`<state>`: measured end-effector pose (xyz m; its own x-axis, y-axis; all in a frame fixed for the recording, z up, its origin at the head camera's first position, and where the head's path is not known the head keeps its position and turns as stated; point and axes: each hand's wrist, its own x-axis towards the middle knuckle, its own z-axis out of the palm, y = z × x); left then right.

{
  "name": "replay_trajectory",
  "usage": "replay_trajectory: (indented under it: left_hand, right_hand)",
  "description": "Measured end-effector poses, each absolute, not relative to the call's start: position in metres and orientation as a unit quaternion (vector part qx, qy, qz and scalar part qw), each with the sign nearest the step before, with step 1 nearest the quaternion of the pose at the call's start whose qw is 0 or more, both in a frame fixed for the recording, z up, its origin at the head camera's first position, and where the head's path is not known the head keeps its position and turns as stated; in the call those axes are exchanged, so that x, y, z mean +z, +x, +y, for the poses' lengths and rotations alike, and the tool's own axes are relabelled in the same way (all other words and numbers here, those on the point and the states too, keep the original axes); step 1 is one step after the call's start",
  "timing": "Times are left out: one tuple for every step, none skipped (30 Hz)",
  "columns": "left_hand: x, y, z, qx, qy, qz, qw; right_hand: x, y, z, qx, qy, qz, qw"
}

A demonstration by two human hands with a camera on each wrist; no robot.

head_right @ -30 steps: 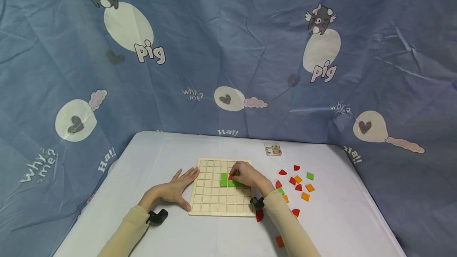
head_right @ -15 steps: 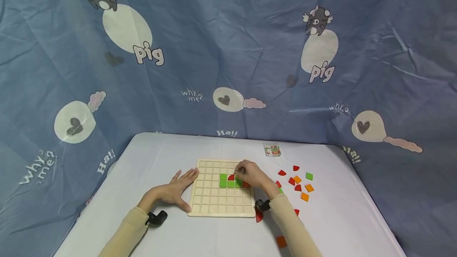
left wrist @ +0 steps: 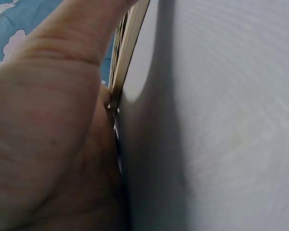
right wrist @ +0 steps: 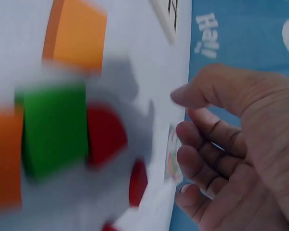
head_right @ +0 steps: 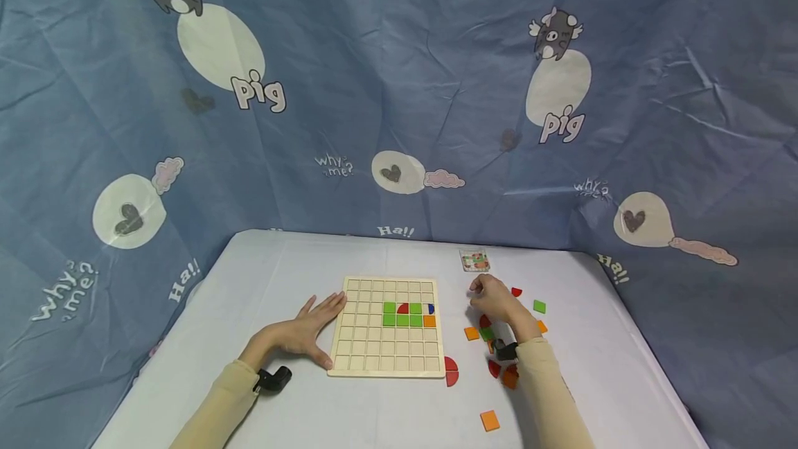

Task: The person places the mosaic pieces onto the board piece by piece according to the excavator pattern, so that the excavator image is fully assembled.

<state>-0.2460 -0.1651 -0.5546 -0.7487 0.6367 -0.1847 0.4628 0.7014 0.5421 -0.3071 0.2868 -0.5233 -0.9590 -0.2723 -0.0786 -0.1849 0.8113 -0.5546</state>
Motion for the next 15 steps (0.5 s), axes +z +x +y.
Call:
replay_trajectory:
  left_hand:
    - [-0.555,-0.246,-0.165,0.238,0.304,0.904,0.182]
    - [-0.555,-0.246,-0.165,0.24,0.305,0.904,0.181]
    - [-0.554,-0.246,-0.165,0.241,0.305,0.903,0.181]
    - [-0.554,-0.246,-0.165,0.242,0.305,0.903,0.181]
    - [-0.554,-0.246,-0.165,0.243,0.305,0.903,0.181]
    - [-0.554,-0.246,-0.165,0.244,0.305,0.903,0.181]
    - [-0.554,-0.246,-0.165,0.246,0.304,0.902,0.181]
    - [-0.554,-0.245,-0.165,0.246,0.304,0.902,0.182]
    - [-0.554,-0.245,-0.165,0.246,0.304,0.902,0.182]
    - [-0.555,-0.245,-0.165,0.246,0.304,0.902,0.182]
    - [-0.555,-0.245,-0.165,0.246,0.303,0.903,0.182]
    - [-0.555,-0.245,-0.165,0.246,0.303,0.903,0.182]
    - [-0.555,-0.245,-0.165,0.245,0.302,0.903,0.182]
    - [-0.555,-0.245,-0.165,0.243,0.302,0.904,0.182]
    - [-0.555,-0.245,-0.165,0.243,0.302,0.904,0.182]
  right_hand:
    - [-0.524,-0.308,0.293,-0.272,-0.119,0.952,0.077]
    - [-0.524,-0.309,0.298,-0.264,-0.118,0.954,0.079]
    - [-0.524,-0.31,0.302,-0.256,-0.115,0.956,0.083]
    - [-0.524,-0.311,0.306,-0.249,-0.111,0.958,0.091]
    - [-0.523,-0.312,0.309,-0.241,-0.11,0.959,0.098]
    - [-0.523,-0.312,0.312,-0.234,-0.106,0.961,0.106]
    - [-0.524,-0.312,0.313,-0.227,-0.102,0.962,0.112]
    - [-0.524,-0.312,0.314,-0.225,-0.099,0.962,0.119]
    - [-0.524,-0.311,0.315,-0.225,-0.097,0.961,0.126]
    - [-0.525,-0.311,0.315,-0.227,-0.094,0.961,0.129]
    - [-0.525,-0.31,0.315,-0.229,-0.093,0.96,0.129]
    - [-0.525,-0.31,0.314,-0.232,-0.091,0.96,0.13]
    - [-0.526,-0.31,0.314,-0.234,-0.088,0.96,0.13]
    - [-0.526,-0.311,0.314,-0.237,-0.083,0.959,0.13]
    - [-0.526,-0.311,0.313,-0.239,-0.076,0.959,0.131]
